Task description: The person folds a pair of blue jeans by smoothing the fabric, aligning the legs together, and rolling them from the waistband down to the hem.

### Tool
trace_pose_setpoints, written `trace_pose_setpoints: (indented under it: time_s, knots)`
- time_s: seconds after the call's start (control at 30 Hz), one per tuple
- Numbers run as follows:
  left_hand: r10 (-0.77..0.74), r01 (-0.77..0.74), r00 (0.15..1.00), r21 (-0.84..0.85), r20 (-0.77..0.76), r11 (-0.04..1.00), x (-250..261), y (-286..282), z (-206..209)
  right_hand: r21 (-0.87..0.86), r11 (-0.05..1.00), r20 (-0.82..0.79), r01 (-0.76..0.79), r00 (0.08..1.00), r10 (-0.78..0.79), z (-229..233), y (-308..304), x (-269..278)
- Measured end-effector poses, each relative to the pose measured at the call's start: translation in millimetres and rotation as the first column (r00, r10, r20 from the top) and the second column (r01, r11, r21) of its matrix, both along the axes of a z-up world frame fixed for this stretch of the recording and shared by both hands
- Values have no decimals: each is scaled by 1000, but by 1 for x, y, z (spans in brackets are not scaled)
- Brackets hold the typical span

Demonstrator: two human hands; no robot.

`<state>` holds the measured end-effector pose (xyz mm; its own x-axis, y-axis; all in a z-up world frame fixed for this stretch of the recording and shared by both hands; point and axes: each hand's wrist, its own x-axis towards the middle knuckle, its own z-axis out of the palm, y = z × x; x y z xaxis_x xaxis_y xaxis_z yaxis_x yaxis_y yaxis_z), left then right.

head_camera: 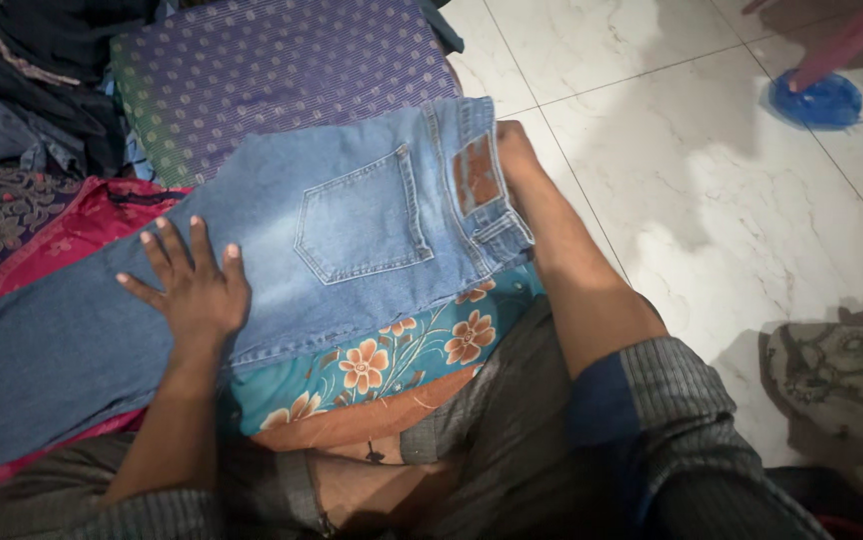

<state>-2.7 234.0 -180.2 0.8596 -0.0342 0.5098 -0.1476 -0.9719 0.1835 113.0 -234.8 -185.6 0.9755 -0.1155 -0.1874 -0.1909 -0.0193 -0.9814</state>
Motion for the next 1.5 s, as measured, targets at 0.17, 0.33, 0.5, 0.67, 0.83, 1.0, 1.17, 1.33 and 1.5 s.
trace_pose_setpoints:
  time_s: [0.17,0.33,0.5,0.67,0.83,1.0,1.17,1.33,1.5]
  knots:
    - [-10,10,1000,-34,-9,999,1,2,0,-382,922,23,60,998,-56,-22,-8,17]
    - [8,-8,1000,-19,-16,1000,-2,12,0,-162,984,-4,74,997,-76,-39,-25,20]
    - [3,-4,1000,-19,-26,1000,-4,17,7,417,898,-183,139,981,-67,-78,-35,43]
    - [37,-37,983,7,-178,999,-14,43,18,-72,996,44,-48,998,51,-73,-45,31]
    - [114,-88,912,85,-394,993,3,51,26,174,979,-117,107,989,-87,-76,-44,41]
    - [125,-83,858,106,-498,991,-8,51,13,-607,693,291,390,920,-263,19,-46,-8]
    - [133,-131,879,37,-459,991,-8,31,10,-753,637,414,164,870,266,78,-2,-34]
    - [124,-143,860,1,-495,990,-13,23,19,-846,317,-315,-429,881,353,40,32,-50]
    - [113,-124,862,10,-494,992,-15,24,22,-823,380,-293,-423,889,353,22,17,-48]
